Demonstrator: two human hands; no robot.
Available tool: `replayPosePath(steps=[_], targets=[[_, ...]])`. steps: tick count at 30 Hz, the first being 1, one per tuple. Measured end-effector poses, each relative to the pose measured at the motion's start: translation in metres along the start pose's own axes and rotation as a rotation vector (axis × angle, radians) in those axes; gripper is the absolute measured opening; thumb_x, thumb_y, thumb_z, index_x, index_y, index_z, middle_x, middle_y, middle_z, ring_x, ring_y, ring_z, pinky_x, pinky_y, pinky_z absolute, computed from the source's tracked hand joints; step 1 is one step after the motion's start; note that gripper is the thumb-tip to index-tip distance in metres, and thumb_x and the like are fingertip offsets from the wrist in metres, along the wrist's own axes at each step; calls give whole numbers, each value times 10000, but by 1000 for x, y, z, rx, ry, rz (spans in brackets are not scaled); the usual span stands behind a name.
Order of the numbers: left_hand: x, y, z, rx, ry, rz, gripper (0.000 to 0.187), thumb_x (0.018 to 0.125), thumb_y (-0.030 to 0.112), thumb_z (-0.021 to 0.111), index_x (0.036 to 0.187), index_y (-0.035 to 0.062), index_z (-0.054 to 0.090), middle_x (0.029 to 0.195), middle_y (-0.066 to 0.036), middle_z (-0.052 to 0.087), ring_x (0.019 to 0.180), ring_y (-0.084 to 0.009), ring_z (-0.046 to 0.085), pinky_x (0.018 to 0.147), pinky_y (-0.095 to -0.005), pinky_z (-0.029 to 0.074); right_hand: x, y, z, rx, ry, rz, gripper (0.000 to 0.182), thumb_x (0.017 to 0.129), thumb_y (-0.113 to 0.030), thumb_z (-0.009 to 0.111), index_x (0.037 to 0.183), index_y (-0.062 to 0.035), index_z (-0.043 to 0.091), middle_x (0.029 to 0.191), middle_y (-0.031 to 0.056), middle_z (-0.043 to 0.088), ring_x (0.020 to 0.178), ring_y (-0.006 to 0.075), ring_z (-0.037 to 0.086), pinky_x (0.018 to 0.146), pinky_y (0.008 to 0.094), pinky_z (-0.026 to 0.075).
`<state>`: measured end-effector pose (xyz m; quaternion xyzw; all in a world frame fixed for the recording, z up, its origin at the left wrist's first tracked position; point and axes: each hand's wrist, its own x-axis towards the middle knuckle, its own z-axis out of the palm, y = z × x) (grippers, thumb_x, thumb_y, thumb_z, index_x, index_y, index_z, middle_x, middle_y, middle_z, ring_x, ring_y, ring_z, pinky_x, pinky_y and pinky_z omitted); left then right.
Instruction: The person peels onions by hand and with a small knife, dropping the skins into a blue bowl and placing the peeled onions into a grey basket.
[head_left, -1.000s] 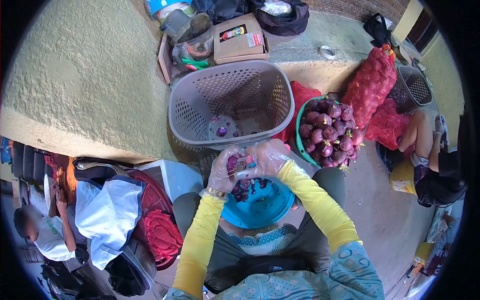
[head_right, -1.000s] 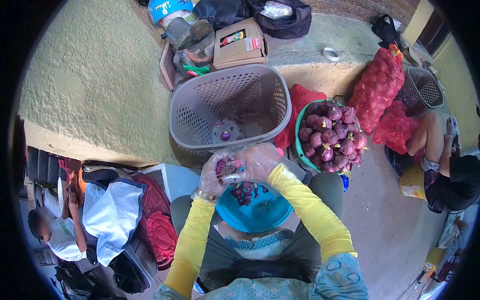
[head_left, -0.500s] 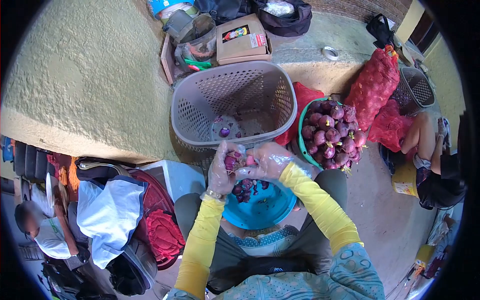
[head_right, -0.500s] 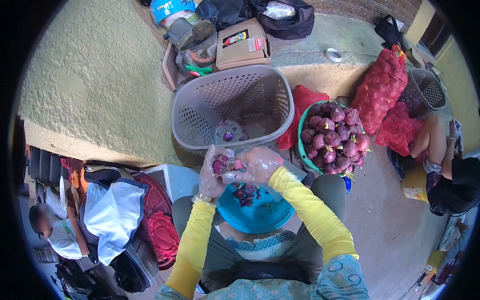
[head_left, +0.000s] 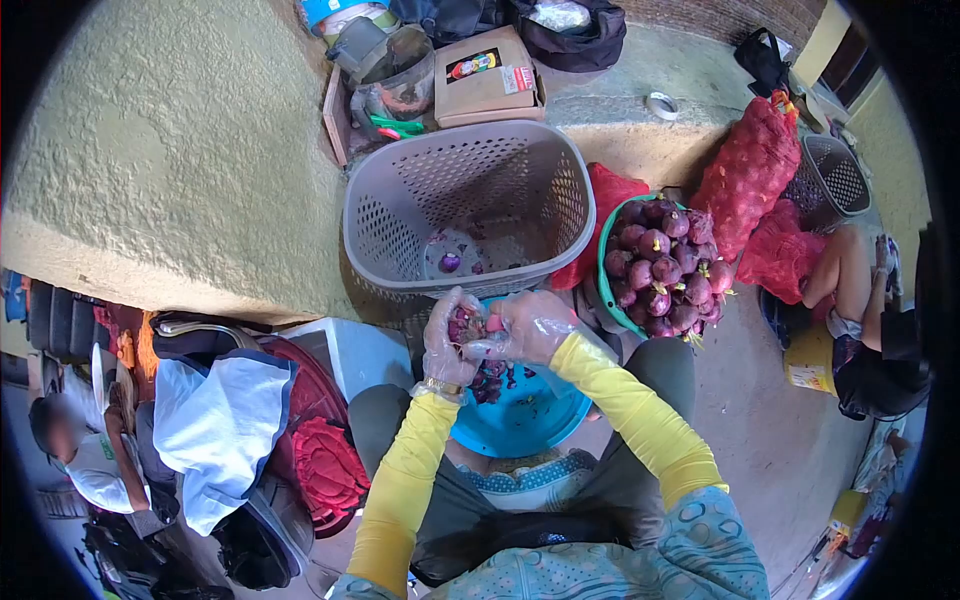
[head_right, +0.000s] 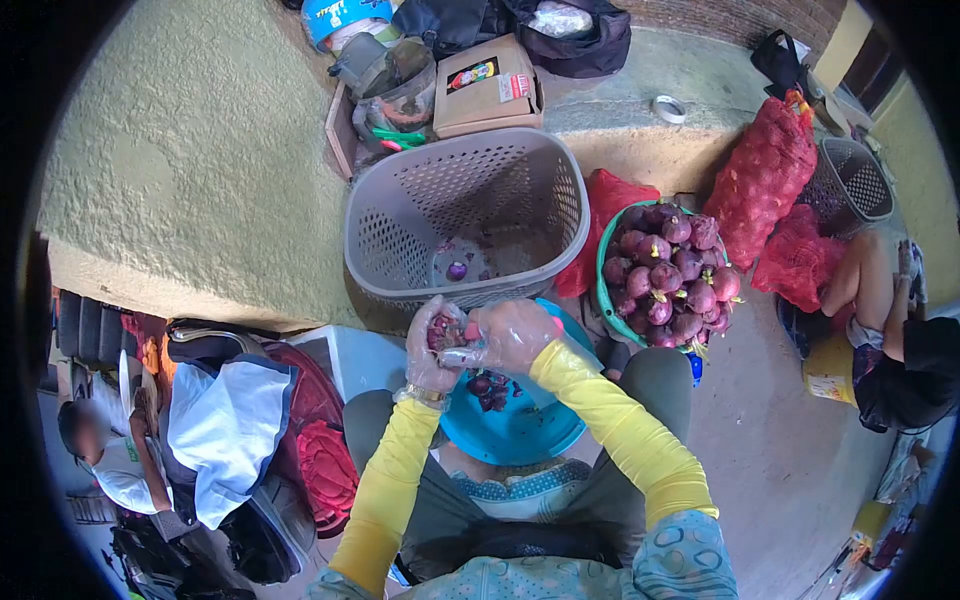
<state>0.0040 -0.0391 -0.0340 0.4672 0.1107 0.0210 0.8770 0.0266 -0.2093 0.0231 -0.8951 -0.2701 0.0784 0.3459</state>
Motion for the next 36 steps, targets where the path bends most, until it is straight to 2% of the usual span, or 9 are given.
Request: replayPosePath(steps=[7, 10, 12, 13, 16, 20, 22, 32, 36], targets=[[-7, 1, -1, -308, 104, -105, 250, 985, 292, 585, 1004, 47, 636, 924, -83, 638, 913, -200, 619, 791, -345, 543, 0, -11, 8, 208, -24, 76, 599, 815, -661, 669, 793, -65, 609, 688, 188, 629, 694, 389, 644, 641, 463, 494], [-7, 5, -5, 547, -60, 535, 305, 986, 261, 606, 1197, 40, 596, 1045, -99, 637, 964, -206, 629, 831, -347, 554, 5, -8, -13, 139, -89, 55, 675, 818, -702, 626, 829, -28, 662, 710, 215, 647, 717, 442, 642, 666, 494, 503], [8, 27, -15, -279, -147, -496, 532, 953, 203, 666, 1414, 57, 444, 1176, -111, 598, 1021, -210, 626, 886, -356, 551, 6, -3, -22, 116, -110, -17, 669, 801, -712, 642, 821, -43, 671, 703, 215, 647, 709, 443, 642, 665, 504, 504], [5, 23, -18, -279, -146, -495, 532, 953, 203, 666, 1414, 57, 444, 1176, -111, 598, 1021, -210, 626, 886, -356, 551, 5, 0, -22, 116, -110, -19, 669, 801, -712, 642, 821, -43, 671, 703, 215, 647, 709, 443, 642, 665, 504, 504], [-4, 13, -14, 667, -517, 588, 685, 939, 135, 677, 1514, 54, 314, 1211, -106, 578, 1035, -199, 618, 919, -359, 540, 4, 1, -22, 43, -105, -100, 653, 772, -711, 673, 823, -60, 682, 703, 217, 651, 708, 439, 649, 657, 514, 511], [-8, 3, -6, 748, -298, 622, 520, 968, 260, 634, 1407, 37, 468, 1057, -89, 636, 944, -219, 628, 882, -370, 526, 1, 3, -9, -21, -44, -48, 649, 743, -701, 698, 829, -58, 677, 710, 213, 660, 694, 436, 651, 640, 519, 520], [1, -3, -6, -154, 16, -151, 372, 977, 374, 606, 1149, 44, 609, 979, -90, 651, 900, -199, 630, 832, -367, 532, 0, 3, 3, -43, 0, -33, 651, 738, -700, 702, 831, -57, 675, 717, 212, 665, 689, 435, 652, 635, 518, 522], [-6, 13, 8, -198, 116, 63, 487, 1026, 508, 448, 908, 72, 628, 837, -84, 645, 795, -209, 624, 758, -362, 537, 3, -17, 3, 330, -78, 165, 591, 823, -605, 700, 824, -18, 629, 690, 203, 616, 639, 369, 596, 637, 421, 488], [-2, 39, 18, -162, -45, -370, 556, 1016, 560, 447, 1018, 42, 649, 902, -99, 677, 816, -216, 669, 755, -349, 573, 7, 5, -12, 332, -202, 78, 641, 824, -648, 672, 846, -9, 645, 732, 237, 637, 706, 421, 627, 667, 450, 491]])
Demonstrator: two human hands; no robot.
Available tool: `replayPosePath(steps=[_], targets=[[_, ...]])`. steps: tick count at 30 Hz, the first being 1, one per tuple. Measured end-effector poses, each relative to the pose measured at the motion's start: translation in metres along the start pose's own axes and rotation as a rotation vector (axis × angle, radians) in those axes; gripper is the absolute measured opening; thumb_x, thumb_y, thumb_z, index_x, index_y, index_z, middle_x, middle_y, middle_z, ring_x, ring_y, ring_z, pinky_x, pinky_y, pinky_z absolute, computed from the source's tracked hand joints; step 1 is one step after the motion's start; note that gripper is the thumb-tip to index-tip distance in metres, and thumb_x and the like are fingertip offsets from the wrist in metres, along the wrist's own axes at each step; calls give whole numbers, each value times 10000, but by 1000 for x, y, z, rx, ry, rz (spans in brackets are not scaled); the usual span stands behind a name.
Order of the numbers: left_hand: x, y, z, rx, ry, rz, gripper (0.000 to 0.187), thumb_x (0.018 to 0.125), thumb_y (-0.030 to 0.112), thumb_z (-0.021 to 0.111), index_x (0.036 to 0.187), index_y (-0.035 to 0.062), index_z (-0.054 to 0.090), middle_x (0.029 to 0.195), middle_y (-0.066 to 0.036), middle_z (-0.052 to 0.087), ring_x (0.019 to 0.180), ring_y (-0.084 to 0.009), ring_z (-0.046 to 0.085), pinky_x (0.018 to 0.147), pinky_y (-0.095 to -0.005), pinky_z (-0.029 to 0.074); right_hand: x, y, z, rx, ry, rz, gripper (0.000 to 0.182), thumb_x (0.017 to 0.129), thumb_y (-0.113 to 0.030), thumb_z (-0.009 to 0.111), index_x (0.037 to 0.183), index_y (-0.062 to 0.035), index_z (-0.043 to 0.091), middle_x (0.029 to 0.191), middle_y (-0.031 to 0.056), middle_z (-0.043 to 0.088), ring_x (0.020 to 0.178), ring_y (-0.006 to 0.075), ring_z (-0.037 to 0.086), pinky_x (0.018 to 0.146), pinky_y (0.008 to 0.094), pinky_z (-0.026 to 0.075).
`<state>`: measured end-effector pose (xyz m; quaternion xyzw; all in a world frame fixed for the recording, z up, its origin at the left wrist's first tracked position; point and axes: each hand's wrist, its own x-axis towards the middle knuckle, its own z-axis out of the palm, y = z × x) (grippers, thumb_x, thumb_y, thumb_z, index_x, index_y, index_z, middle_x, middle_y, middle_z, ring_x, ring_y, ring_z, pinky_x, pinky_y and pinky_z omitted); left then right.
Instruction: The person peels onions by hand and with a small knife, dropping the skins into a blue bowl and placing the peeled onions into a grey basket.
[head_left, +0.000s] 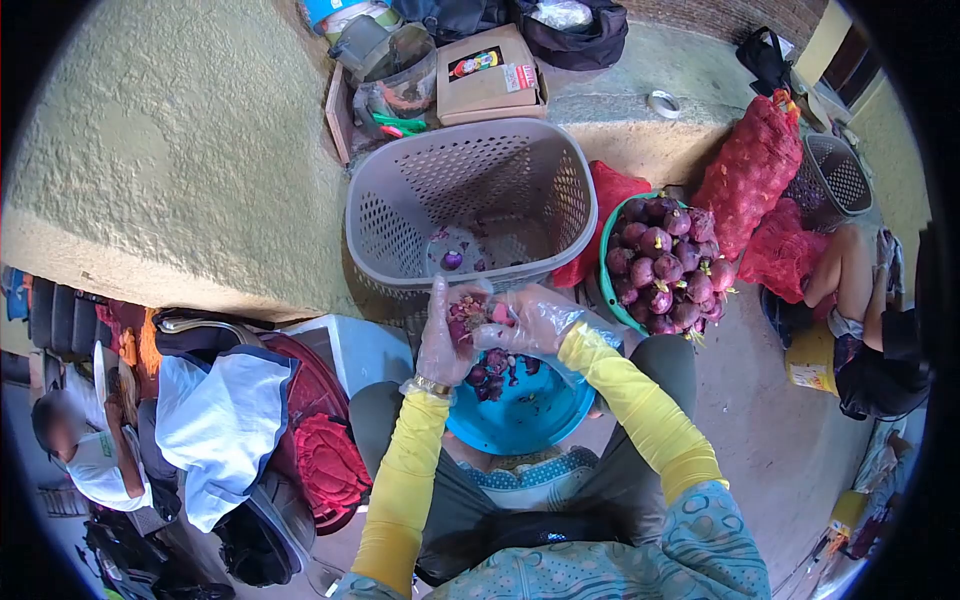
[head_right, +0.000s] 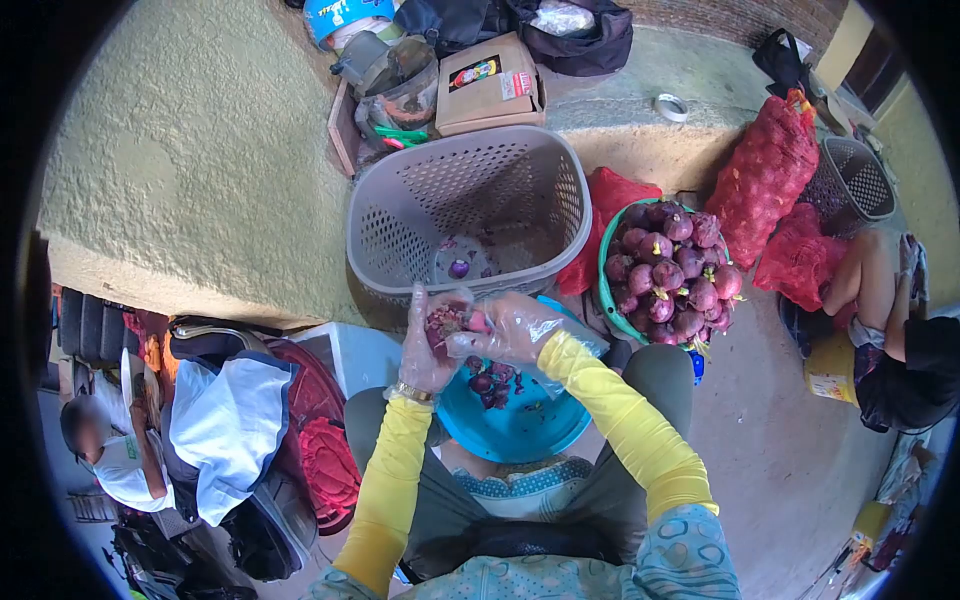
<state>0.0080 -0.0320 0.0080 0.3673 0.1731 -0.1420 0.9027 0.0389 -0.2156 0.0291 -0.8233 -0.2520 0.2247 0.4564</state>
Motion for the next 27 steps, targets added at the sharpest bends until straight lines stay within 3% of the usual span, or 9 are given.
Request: replayPosePath(steps=[3, 6, 8, 12, 15, 17, 18, 21, 27], targets=[[13, -11, -26, 57, -14, -137, 555, 1009, 568, 463, 1051, 51, 659, 931, -92, 689, 831, -207, 692, 761, -326, 590, -1, 4, -9, -81, 77, -136, 648, 820, -665, 665, 832, -18, 644, 718, 237, 633, 720, 439, 626, 670, 471, 493], [21, -20, -41, 340, 107, 58, 517, 1010, 548, 483, 1046, 62, 656, 938, -79, 687, 838, -184, 681, 753, -318, 583, -4, 6, -10, -210, 104, -179, 675, 767, -716, 679, 820, -43, 649, 709, 229, 637, 725, 456, 629, 671, 501, 499], [0, 10, -5, 242, -126, -160, 483, 1018, 522, 490, 1046, 65, 644, 945, -73, 682, 852, -172, 664, 751, -313, 571, -5, 7, -10, -269, 117, -189, 686, 744, -733, 685, 816, -52, 649, 708, 225, 641, 719, 455, 634, 669, 506, 503], [-5, 18, -1, 338, -140, -227, 465, 1013, 516, 516, 1022, 64, 623, 947, -54, 639, 873, -141, 611, 838, -312, 524, -2, 7, -6, -380, 92, -153, 691, 711, -750, 692, 825, -69, 668, 701, 217, 649, 707, 447, 646, 661, 510, 516], [1, 4, -8, 306, -99, -170, 447, 1053, 468, 436, 1023, 63, 621, 966, -66, 664, 875, -168, 647, 819, -325, 544, -1, 9, 1, -436, 162, -139, 679, 714, -743, 689, 835, -75, 680, 691, 211, 651, 699, 441, 651, 656, 515, 522], [7, -11, -12, 160, -86, 34, 453, 1061, 465, 413, 1015, 64, 620, 959, -65, 655, 876, -165, 647, 835, -329, 542, 1, 10, 4, -434, 204, -122, 674, 715, -737, 689, 839, -75, 684, 689, 209, 651, 696, 439, 653, 655, 517, 524], [6, -16, -11, 498, -58, 290, 470, 1059, 475, 411, 1011, 57, 620, 940, -65, 650, 870, -171, 648, 831, -337, 544, 1, 10, 6, -416, 221, -112, 669, 728, -729, 683, 838, -69, 683, 689, 209, 652, 695, 436, 654, 653, 518, 524], [9, -22, -10, 117, 17, 170, 523, 1069, 506, 346, 1035, 50, 599, 939, -52, 625, 836, -158, 620, 783, -320, 536, 0, 2, 7, -398, 242, -72, 659, 755, -710, 672, 835, -56, 677, 694, 216, 652, 694, 433, 654, 652, 518, 521], [5, -28, -3, 65, 146, 336, 554, 1055, 551, 341, 1052, 60, 598, 964, -53, 621, 856, -154, 615, 786, -318, 534, -2, -7, 22, -195, 288, 22, 554, 796, -597, 719, 791, -51, 625, 704, 222, 628, 692, 436, 626, 646, 483, 499]])
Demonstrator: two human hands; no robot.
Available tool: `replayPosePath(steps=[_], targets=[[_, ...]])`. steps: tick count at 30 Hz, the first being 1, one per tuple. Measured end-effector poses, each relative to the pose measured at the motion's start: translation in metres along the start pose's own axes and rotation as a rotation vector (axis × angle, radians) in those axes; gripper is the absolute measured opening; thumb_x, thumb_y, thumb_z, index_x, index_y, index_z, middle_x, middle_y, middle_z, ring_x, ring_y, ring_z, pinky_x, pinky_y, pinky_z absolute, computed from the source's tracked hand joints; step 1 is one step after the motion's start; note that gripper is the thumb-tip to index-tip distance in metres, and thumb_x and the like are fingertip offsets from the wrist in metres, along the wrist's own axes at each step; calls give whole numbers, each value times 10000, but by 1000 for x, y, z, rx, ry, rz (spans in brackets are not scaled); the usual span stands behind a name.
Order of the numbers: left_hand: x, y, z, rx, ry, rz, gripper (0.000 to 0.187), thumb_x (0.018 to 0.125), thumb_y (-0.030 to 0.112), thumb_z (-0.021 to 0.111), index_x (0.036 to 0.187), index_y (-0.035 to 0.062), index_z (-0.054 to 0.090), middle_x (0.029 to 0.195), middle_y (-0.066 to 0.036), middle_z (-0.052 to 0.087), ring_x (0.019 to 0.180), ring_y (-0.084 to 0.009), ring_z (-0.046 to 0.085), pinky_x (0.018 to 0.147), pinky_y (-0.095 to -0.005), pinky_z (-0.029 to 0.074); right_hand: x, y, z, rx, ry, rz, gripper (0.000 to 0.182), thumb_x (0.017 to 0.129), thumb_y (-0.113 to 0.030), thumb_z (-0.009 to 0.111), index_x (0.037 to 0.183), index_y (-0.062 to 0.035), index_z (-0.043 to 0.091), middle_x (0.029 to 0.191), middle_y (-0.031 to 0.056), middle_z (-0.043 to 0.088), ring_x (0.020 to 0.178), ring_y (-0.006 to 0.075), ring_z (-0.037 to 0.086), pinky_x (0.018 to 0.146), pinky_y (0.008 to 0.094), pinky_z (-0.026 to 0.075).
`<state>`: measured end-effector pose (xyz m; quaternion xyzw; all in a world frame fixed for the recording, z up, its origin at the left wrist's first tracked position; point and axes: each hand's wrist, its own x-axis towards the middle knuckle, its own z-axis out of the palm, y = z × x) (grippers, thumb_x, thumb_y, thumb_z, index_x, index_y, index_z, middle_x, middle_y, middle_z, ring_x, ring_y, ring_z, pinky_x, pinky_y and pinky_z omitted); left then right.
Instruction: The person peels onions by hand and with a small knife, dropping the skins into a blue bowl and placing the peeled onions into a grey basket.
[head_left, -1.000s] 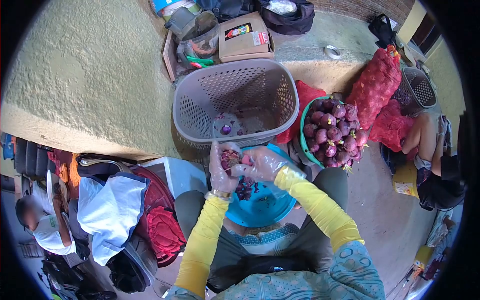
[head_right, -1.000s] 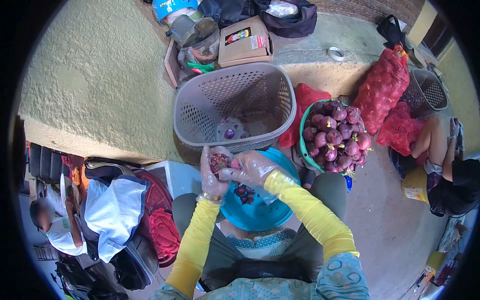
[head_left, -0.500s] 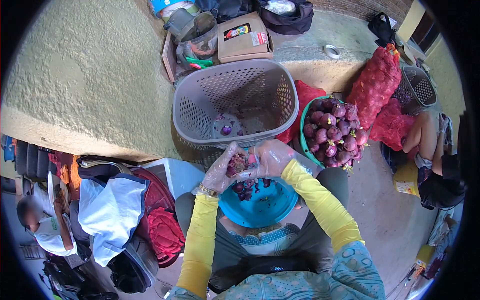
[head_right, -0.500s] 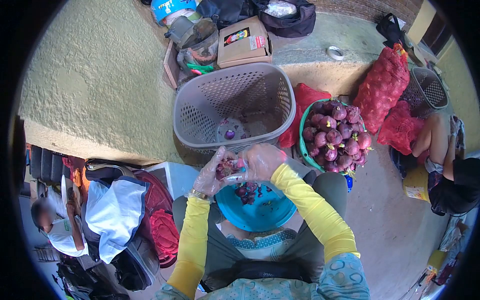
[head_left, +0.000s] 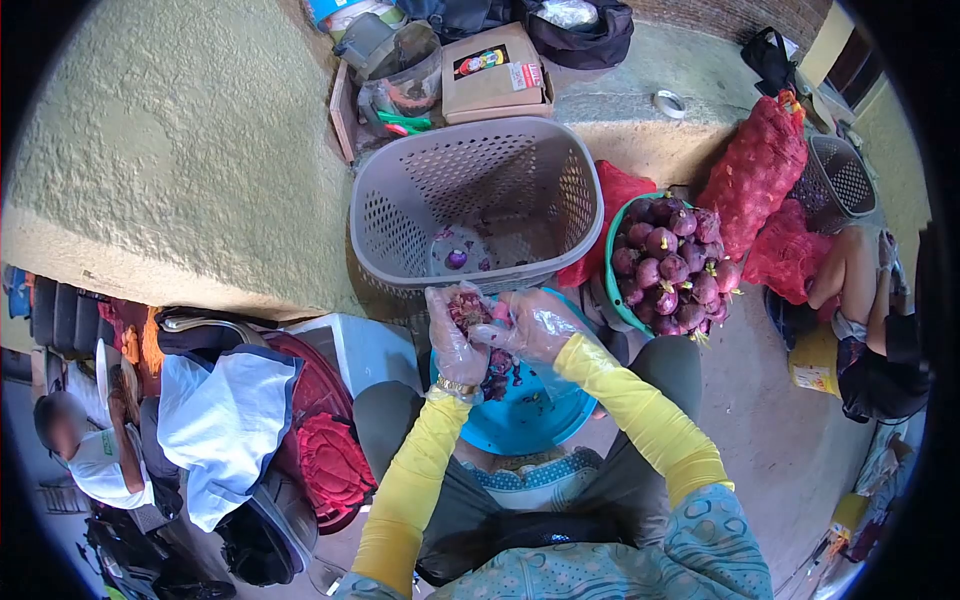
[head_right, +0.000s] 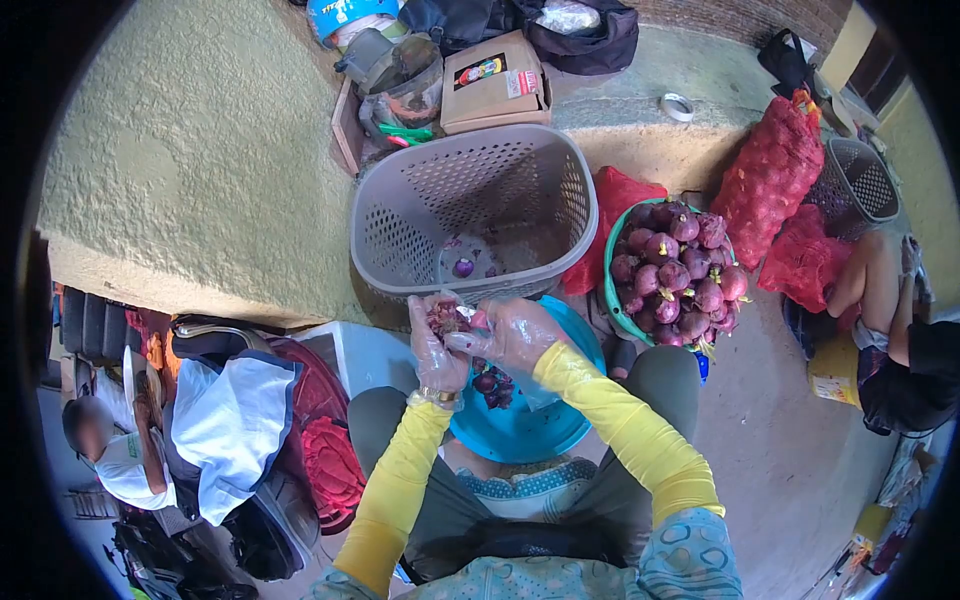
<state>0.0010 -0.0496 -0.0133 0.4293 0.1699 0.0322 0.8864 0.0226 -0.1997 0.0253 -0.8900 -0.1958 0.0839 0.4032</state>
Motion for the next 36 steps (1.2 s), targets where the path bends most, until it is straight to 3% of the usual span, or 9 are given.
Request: replayPosePath(steps=[2, 4, 6, 7, 10, 17, 23, 29, 36], targets=[[3, -2, -5, 16, -37, 9, 561, 1048, 562, 357, 1064, 56, 598, 959, -59, 630, 864, -160, 620, 780, -311, 539, 0, 1, 0, 72, -24, 50, 532, 808, -567, 724, 796, -44, 623, 710, 227, 626, 701, 439, 625, 652, 481, 498], [7, -1, -12, 34, -72, 17, 568, 1040, 572, 372, 1077, 53, 599, 955, -64, 639, 872, -167, 626, 773, -304, 543, 4, 9, -1, 89, -78, 9, 636, 815, -680, 654, 842, -45, 648, 713, 236, 644, 694, 450, 632, 658, 486, 506], [16, 6, -17, 185, -195, -82, 593, 1022, 598, 401, 1065, 48, 616, 929, -63, 658, 864, -159, 639, 753, -279, 550, 11, 17, -13, 63, -126, -57, 639, 810, -693, 649, 849, -54, 650, 720, 231, 647, 703, 452, 633, 660, 495, 504], [11, 32, -3, -19, -274, -414, 589, 1001, 598, 459, 1006, 38, 641, 879, -66, 675, 778, -170, 676, 696, -312, 587, 13, 19, -18, 38, -174, -123, 643, 805, -705, 645, 856, -64, 651, 728, 227, 650, 711, 454, 634, 663, 505, 502], [13, 36, -2, 113, -288, -532, 574, 994, 596, 478, 976, 48, 646, 845, -66, 684, 744, -174, 686, 682, -316, 590, 10, 18, -28, -132, -215, -217, 662, 777, -743, 637, 849, -86, 666, 734, 211, 659, 724, 448, 643, 671, 519, 507], [8, 19, 0, 204, -248, -243, 475, 1004, 528, 523, 900, 74, 617, 868, -37, 629, 794, -136, 633, 732, -307, 555, 5, 14, -31, -342, -141, -163, 729, 688, -809, 649, 823, -94, 692, 757, 187, 682, 736, 411, 670, 675, 522, 520], [11, 13, -8, 215, -318, -271, 443, 1023, 483, 515, 889, 70, 600, 849, -26, 591, 778, -121, 591, 725, -296, 529, 5, 6, -44, -335, -215, -122, 723, 649, -808, 676, 781, -97, 687, 739, 161, 680, 737, 396, 675, 681, 502, 531], [12, 18, -7, 205, -378, -411, 427, 1039, 445, 501, 872, 63, 591, 836, -26, 577, 748, -110, 547, 706, -270, 491, 6, 20, -45, -364, -178, -255, 693, 642, -767, 716, 749, -83, 683, 716, 164, 669, 726, 399, 667, 670, 502, 527], [8, 21, -1, 266, -357, -346, 416, 1034, 441, 512, 880, 63, 595, 845, -29, 583, 751, -114, 548, 711, -278, 488, 6, 25, -44, -300, -216, -229, 697, 650, -765, 717, 782, -81, 703, 715, 182, 662, 722, 417, 658, 666, 508, 518]])
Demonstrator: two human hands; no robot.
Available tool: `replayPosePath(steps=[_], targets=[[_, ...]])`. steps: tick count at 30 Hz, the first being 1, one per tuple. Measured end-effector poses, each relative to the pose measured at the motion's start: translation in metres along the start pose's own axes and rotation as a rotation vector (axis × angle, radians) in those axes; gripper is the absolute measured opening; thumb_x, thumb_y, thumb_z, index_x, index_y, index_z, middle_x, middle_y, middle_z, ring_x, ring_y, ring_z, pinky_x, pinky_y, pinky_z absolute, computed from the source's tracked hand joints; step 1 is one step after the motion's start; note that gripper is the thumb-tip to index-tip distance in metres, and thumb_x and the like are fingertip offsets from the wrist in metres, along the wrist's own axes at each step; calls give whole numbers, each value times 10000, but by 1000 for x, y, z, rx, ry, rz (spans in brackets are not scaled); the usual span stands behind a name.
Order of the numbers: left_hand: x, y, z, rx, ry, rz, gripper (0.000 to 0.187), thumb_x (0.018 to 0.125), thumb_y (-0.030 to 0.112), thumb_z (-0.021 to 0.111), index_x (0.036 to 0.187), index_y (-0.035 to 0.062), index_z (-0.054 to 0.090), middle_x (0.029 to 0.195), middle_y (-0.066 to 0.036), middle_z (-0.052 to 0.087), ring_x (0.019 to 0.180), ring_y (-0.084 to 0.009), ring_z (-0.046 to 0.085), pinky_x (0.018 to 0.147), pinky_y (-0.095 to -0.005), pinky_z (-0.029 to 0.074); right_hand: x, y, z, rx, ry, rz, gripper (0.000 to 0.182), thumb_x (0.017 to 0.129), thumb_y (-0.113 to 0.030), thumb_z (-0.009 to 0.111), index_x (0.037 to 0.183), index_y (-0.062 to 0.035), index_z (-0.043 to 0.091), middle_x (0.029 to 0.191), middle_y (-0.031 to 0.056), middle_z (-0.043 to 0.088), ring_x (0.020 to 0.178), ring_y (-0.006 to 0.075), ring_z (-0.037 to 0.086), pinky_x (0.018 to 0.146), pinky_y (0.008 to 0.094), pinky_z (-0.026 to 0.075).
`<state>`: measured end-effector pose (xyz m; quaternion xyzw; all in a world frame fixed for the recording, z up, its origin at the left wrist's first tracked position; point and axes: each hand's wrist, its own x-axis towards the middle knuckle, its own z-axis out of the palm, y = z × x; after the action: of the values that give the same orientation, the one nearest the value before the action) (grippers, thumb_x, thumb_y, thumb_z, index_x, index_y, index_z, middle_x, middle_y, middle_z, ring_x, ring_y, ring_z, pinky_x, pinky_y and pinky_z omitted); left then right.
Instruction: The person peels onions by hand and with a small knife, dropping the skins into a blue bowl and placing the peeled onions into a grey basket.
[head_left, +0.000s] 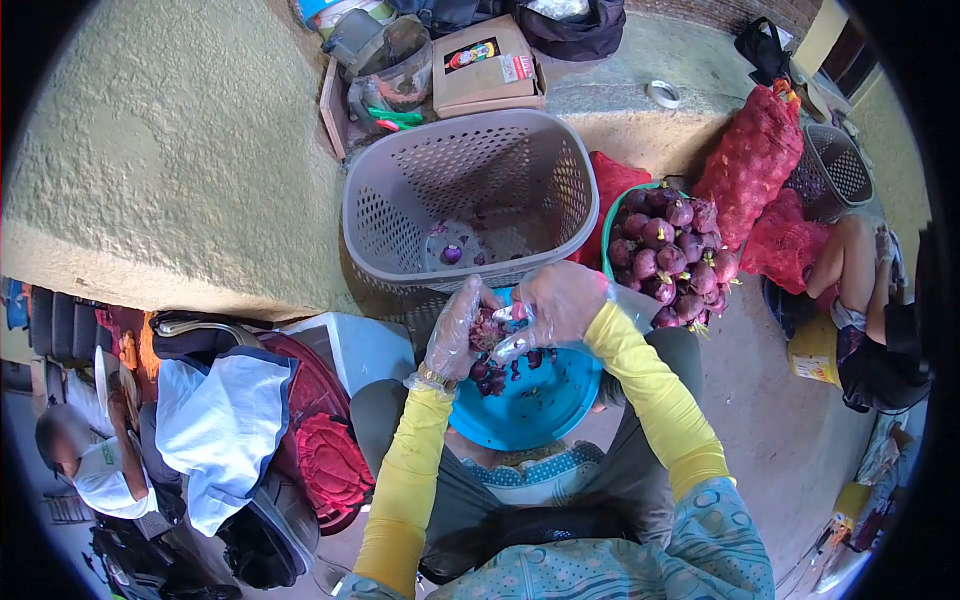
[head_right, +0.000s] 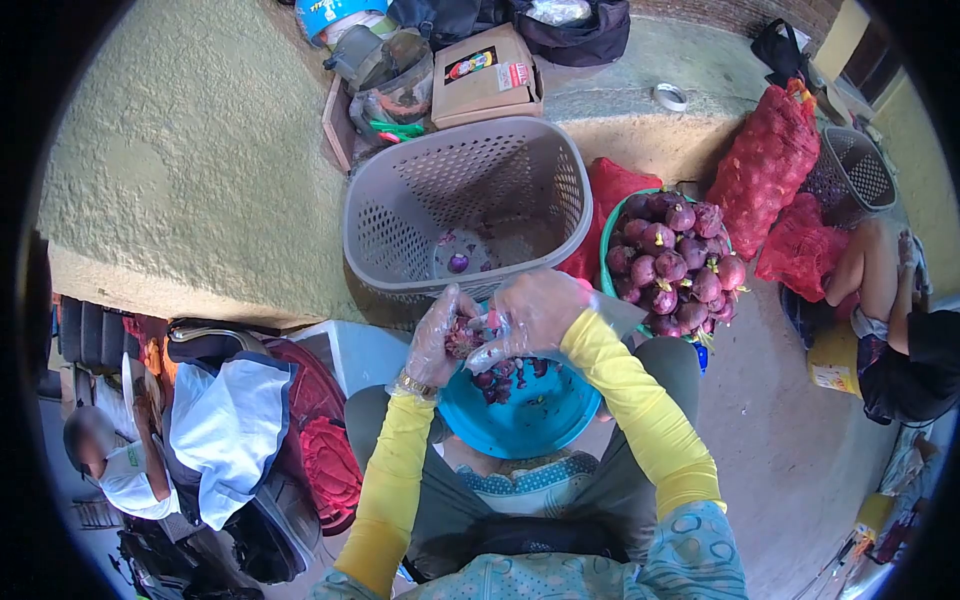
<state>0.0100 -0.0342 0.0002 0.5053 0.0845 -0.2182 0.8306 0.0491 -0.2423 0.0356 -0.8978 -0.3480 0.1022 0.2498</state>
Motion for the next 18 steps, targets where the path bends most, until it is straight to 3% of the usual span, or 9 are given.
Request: replayPosePath(steps=[2, 6, 8, 10, 11, 13, 18], targets=[[2, -9, -3, 77, 101, 188, 420, 1033, 447, 508, 887, 63, 595, 859, -34, 591, 772, -120, 565, 737, -288, 499, 0, -1, 3, 48, 6, -10, 698, 655, -766, 714, 791, -82, 713, 717, 181, 664, 724, 416, 659, 665, 507, 520], [-1, -15, 2, 35, 239, 236, 421, 1034, 451, 501, 890, 66, 593, 878, -42, 602, 801, -129, 585, 761, -304, 511, 2, -10, 13, 31, 66, 42, 689, 674, -766, 700, 843, -99, 726, 717, 185, 668, 721, 413, 665, 663, 508, 525], [5, -26, -6, 124, 326, 405, 417, 1033, 458, 498, 888, 78, 588, 894, -44, 613, 803, -139, 598, 764, -312, 519, 1, -13, 17, 49, 95, 69, 681, 679, -761, 699, 853, -103, 722, 715, 187, 667, 720, 412, 668, 662, 507, 527], [2, -22, 2, -6, 358, 352, 429, 1037, 460, 482, 891, 70, 586, 889, -49, 617, 816, -143, 599, 780, -319, 516, 0, -17, 16, 29, 183, 37, 519, 712, -582, 768, 839, -89, 666, 649, 188, 624, 656, 419, 642, 606, 505, 507], [1, -20, 5, -138, 390, 296, 442, 1041, 462, 466, 894, 61, 585, 884, -53, 622, 828, -147, 601, 795, -327, 514, 1, -18, 16, 29, 183, 39, 519, 712, -582, 768, 839, -89, 666, 649, 188, 624, 656, 419, 642, 606, 505, 507], [2, -24, 4, -207, 398, 264, 440, 1036, 468, 474, 896, 65, 583, 879, -51, 621, 827, -150, 607, 791, -328, 520, 1, -20, 18, 83, 147, 99, 646, 712, -722, 710, 857, -92, 694, 707, 191, 666, 702, 406, 671, 656, 498, 533], [-1, -23, 1, -179, 415, 288, 437, 1029, 477, 487, 896, 72, 583, 880, -51, 621, 816, -156, 619, 783, -341, 531, 3, -27, 23, 42, 155, 126, 632, 749, -705, 689, 853, -82, 691, 698, 192, 661, 692, 403, 670, 650, 499, 533]])
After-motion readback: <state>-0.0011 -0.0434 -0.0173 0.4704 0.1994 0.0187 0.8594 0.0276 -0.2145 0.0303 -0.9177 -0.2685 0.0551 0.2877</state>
